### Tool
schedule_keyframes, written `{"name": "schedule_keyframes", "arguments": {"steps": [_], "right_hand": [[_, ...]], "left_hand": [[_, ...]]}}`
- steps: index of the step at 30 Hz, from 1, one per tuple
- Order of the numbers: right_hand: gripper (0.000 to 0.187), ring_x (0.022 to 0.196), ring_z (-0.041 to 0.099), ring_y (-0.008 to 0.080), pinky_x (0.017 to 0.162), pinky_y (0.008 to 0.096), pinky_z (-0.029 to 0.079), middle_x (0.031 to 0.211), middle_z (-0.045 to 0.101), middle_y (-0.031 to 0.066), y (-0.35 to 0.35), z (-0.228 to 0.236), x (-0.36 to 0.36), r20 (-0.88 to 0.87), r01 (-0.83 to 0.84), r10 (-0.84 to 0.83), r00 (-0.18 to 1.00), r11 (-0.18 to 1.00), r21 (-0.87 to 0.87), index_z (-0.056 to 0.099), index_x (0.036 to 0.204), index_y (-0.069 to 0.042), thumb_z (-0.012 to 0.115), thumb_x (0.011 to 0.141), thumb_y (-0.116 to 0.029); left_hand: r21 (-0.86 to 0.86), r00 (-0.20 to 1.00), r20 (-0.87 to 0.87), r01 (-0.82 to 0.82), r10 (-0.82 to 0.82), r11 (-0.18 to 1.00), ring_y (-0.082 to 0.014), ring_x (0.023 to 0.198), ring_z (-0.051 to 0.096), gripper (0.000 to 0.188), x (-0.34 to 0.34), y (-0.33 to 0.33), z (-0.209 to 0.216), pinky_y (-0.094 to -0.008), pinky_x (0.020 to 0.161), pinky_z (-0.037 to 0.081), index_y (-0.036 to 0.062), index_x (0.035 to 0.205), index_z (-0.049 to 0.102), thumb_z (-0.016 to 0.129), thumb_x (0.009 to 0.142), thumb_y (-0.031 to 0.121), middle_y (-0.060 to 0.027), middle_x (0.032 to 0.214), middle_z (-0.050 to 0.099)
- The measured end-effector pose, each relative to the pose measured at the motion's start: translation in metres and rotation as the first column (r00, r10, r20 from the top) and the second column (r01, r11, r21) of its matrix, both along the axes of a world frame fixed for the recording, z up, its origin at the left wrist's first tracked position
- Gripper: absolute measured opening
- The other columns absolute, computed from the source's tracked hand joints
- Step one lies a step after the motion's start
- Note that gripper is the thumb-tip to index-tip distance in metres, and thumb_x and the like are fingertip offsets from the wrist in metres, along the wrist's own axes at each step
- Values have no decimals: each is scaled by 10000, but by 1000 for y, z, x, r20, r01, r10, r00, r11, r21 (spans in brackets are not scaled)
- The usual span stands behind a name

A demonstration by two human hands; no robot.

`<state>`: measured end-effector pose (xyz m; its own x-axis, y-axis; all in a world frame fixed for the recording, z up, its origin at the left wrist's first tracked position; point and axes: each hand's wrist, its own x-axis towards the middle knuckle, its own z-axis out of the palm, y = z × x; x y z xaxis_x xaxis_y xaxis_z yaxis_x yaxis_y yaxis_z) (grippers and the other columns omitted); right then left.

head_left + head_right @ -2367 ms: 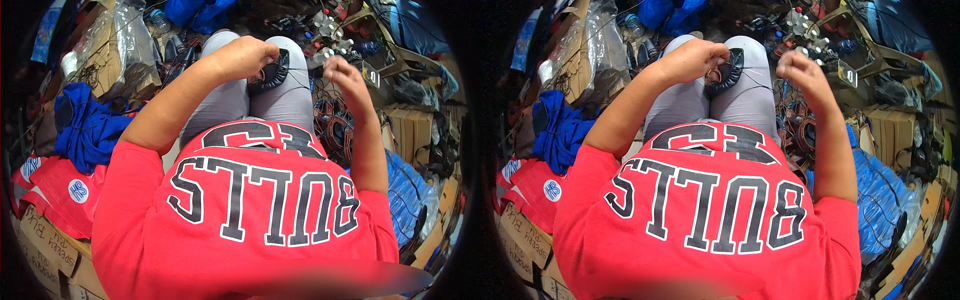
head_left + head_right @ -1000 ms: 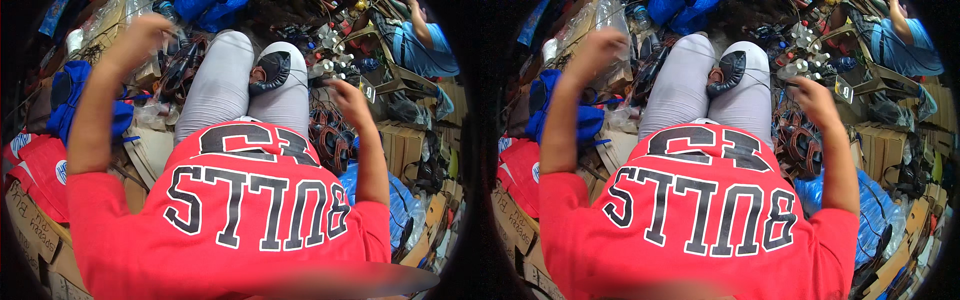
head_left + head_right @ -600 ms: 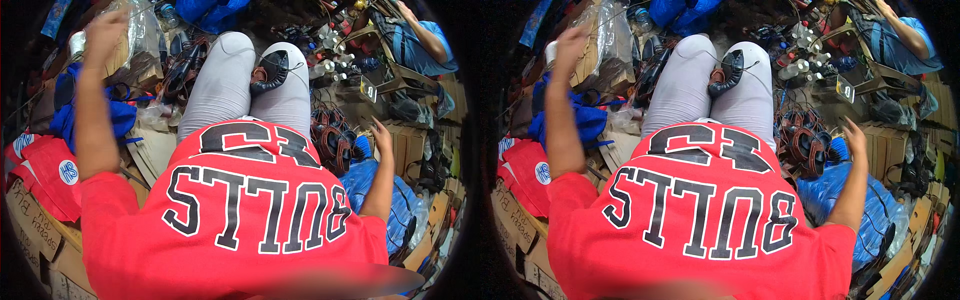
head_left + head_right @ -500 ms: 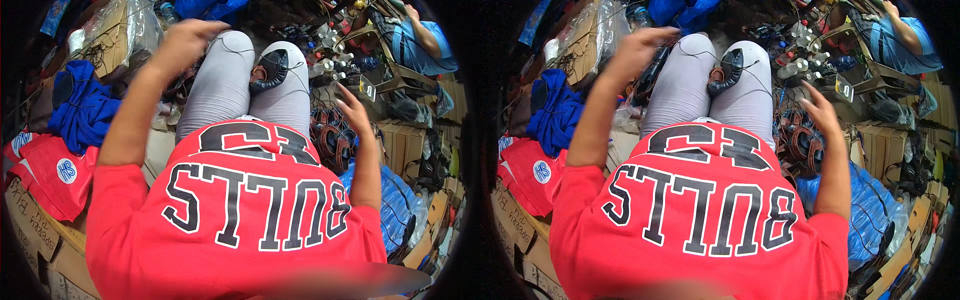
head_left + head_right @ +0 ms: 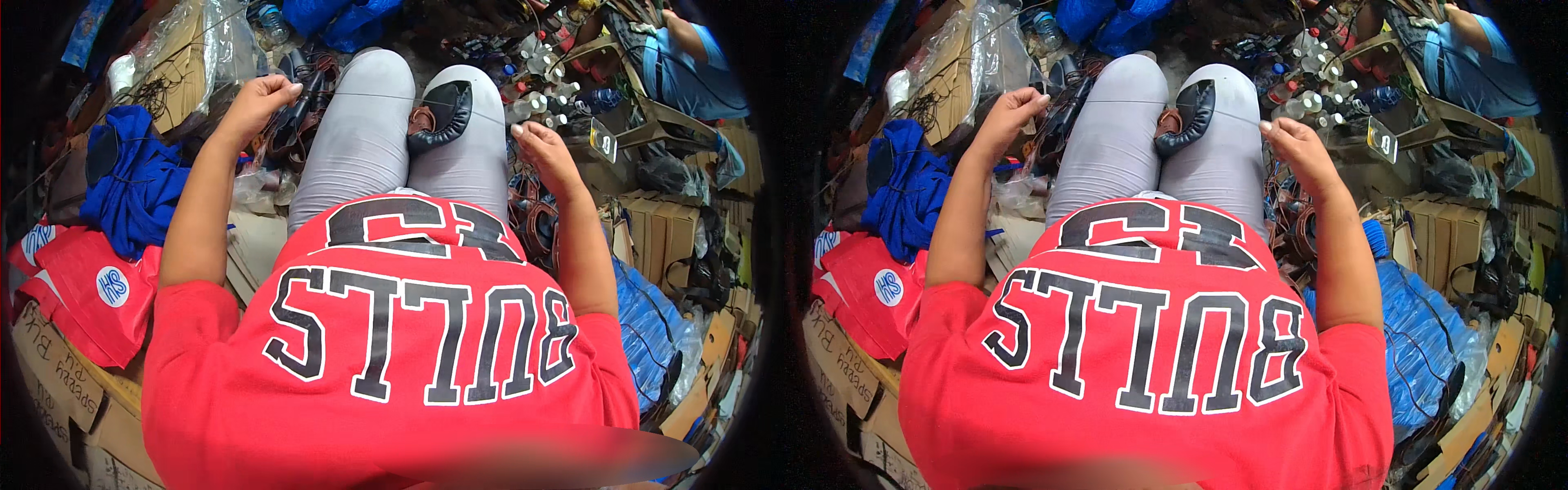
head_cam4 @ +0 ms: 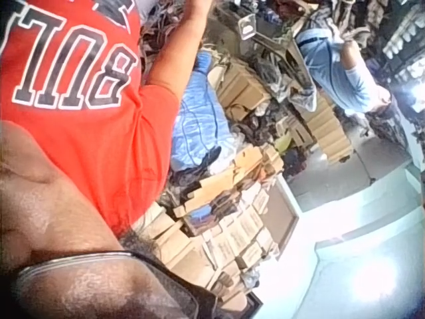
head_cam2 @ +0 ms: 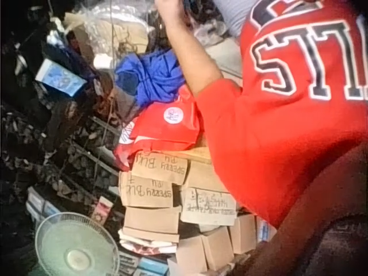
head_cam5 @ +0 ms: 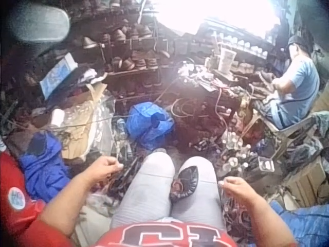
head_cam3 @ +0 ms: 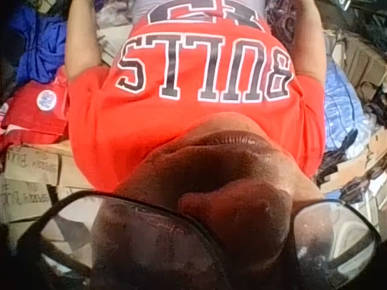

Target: Hand-stitching a black leather shoe component using a needle and thread in a workshop.

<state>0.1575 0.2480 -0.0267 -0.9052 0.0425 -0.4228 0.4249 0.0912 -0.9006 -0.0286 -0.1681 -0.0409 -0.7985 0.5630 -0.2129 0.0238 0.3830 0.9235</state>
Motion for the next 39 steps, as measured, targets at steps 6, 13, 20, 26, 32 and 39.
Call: {"name": "schedule_keyframes", "arguments": {"steps": [6, 13, 20, 26, 32, 39], "right_hand": [[308, 651, 431, 70, 600, 204, 384, 770, 462, -20, 23, 16, -8, -40, 32, -19, 999, 932, 362, 588, 1183, -66, 530, 884, -119], [95, 730, 618, 184, 646, 289, 481, 771, 627, 87, -35, 48, -52, -392, -77, 441, 807, 737, 671, 646, 839, -32, 637, 750, 2], [72, 768, 599, 218, 698, 325, 470, 775, 617, 54, -33, 49, -62, -307, -146, 552, 775, 629, 764, 658, 817, -85, 661, 749, -61], [66, 802, 576, 217, 742, 346, 433, 769, 606, 27, -35, 54, -63, -249, -131, 667, 702, 465, 876, 666, 804, -118, 679, 740, -115], [104, 775, 598, 206, 690, 303, 470, 779, 603, 54, -40, 40, -52, -319, -186, 579, 750, 648, 738, 658, 833, -89, 672, 738, -49], [127, 684, 588, 199, 586, 287, 459, 771, 595, 65, -46, 25, -25, -461, 0, 402, 791, 753, 658, 662, 861, -81, 662, 744, -31]], "left_hand": [[107, 958, -250, -119, 143, 987, -148, 1080, 528, 387, 5, 54, 17, -268, 921, 406, 43, 1204, 555, 619, 858, 204, -97, 1164, 578], [-96, 785, -457, 425, -419, 900, -201, 991, 566, 342, 30, 175, 29, -319, 857, 434, 63, 1027, 636, 717, 753, 252, -101, 1052, 607], [-53, 790, -220, 576, -572, 816, -200, 917, 553, 273, 18, 186, 24, -306, 836, 416, 39, 924, 655, 702, 778, 265, -66, 917, 577], [101, 834, 24, 547, -551, 831, -123, 832, 557, 232, 17, 191, 10, -276, 800, 421, 34, 902, 657, 705, 781, 226, -12, 836, 615], [279, 804, 206, 498, -558, 821, -72, 770, 553, 234, 19, 191, 7, -222, 719, 428, 37, 937, 663, 711, 776, 198, 6, 811, 630], [339, 756, 279, 500, -593, 797, -103, 842, 571, 313, 16, 188, 4, -235, 782, 427, 21, 1050, 650, 692, 788, 187, -37, 922, 653]]}}
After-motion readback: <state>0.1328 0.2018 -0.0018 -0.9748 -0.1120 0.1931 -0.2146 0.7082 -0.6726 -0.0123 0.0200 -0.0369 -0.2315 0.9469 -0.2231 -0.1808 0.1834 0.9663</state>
